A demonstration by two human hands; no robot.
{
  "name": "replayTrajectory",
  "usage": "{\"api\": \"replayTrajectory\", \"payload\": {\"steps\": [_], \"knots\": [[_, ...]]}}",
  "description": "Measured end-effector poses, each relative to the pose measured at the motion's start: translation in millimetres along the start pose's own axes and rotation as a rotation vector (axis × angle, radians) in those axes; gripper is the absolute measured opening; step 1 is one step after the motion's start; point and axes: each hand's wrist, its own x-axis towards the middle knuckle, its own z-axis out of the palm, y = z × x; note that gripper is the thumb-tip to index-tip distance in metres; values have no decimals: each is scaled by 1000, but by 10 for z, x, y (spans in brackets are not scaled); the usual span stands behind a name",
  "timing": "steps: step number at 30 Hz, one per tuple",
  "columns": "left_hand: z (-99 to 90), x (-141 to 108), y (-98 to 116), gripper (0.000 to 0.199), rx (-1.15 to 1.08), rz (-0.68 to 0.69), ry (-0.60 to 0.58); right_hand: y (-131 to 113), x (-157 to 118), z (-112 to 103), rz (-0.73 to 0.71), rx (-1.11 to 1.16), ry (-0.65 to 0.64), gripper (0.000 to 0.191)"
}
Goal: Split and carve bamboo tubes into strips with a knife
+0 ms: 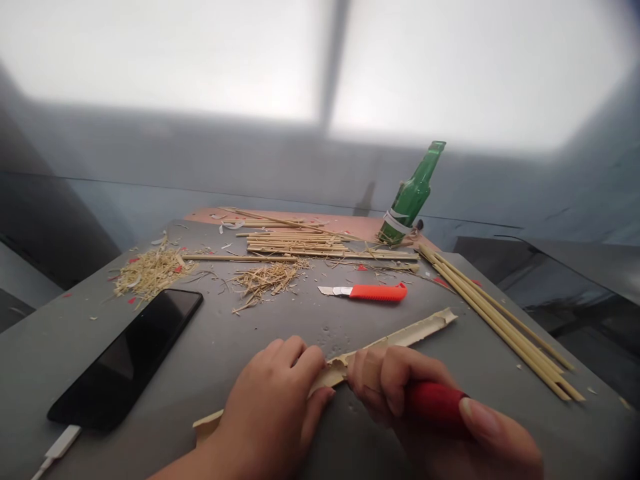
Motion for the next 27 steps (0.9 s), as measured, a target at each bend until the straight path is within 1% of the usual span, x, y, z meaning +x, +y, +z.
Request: {"api": "replayTrajectory", "payload": {"steps": [5, 9, 13, 15, 19, 22, 24, 27], "knots": [[-11, 16, 10, 12, -2, 1, 12, 20, -22, 8, -7, -27, 13, 47], [-10, 17, -2, 11, 15, 10, -1, 26, -95, 2, 29, -83, 42, 48], [-9, 23, -17, 12, 10, 24, -6, -19, -165, -8, 128, -147, -12, 50], [-13, 26, -12, 12, 16, 28, -7, -46, -174, -19, 134, -168, -18, 51], [-15, 28, 1, 13, 29, 31, -3, -16, -128, -91, 61, -217, 6, 53], [-8, 32, -7, 15, 26, 25, -5, 53, -58, -166, -91, -244, -57, 60], [-4, 37, -21, 17, 22, 22, 1, 53, -17, -183, -144, -318, -98, 48], [-13, 39, -43, 17, 6, 9, 10, -63, -4, -139, -116, -584, -103, 12]]}}
